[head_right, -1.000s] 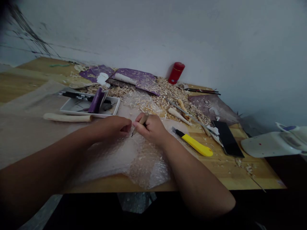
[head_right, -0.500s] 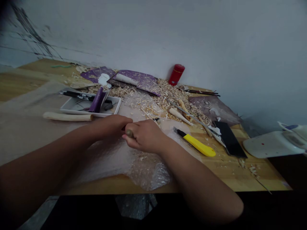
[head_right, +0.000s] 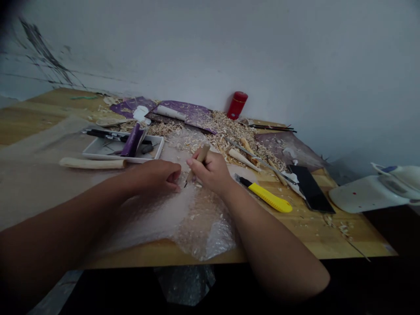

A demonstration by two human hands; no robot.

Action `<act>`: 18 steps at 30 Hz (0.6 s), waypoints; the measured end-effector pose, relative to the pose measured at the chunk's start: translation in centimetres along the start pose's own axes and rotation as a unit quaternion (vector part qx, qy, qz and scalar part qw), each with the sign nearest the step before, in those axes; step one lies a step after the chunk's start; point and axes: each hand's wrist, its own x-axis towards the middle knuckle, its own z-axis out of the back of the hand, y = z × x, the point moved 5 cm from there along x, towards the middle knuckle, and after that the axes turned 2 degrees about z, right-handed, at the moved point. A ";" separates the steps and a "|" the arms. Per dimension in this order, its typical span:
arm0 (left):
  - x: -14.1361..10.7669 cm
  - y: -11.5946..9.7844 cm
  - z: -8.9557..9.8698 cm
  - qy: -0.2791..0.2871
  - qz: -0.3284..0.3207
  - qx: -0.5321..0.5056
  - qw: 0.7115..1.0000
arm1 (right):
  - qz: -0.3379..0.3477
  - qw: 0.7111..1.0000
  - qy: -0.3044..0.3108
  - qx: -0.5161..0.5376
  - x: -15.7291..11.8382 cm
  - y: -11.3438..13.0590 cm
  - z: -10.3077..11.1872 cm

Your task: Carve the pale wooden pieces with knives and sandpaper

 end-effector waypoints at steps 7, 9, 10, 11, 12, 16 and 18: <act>0.0 -0.3 -0.3 -0.009 -0.003 0.006 1.000 | 0.105 0.984 0.101 -0.101 -0.1 2.0 -1.3; 0.1 -0.2 -0.5 -0.010 -0.003 -0.001 1.000 | 0.112 0.980 0.111 -0.123 -0.2 2.0 -1.5; 0.1 -0.2 -0.6 -0.016 -0.004 -0.001 1.000 | 0.115 0.978 0.113 -0.133 -0.2 2.0 -1.6; 0.2 -0.3 -0.6 -0.022 -0.006 0.000 1.000 | 0.118 0.976 0.113 -0.142 -0.2 2.0 -1.6; 0.2 -0.3 -0.5 -0.027 -0.008 0.003 1.000 | 0.119 0.975 0.113 -0.150 -0.2 2.0 -1.6; 0.1 -0.4 -0.5 -0.029 -0.005 0.014 0.999 | 0.119 0.973 0.119 -0.155 -0.2 2.0 -1.7; 0.0 -0.4 -0.4 -0.031 -0.001 0.014 0.999 | 0.118 0.971 0.139 -0.154 -0.1 2.1 -2.0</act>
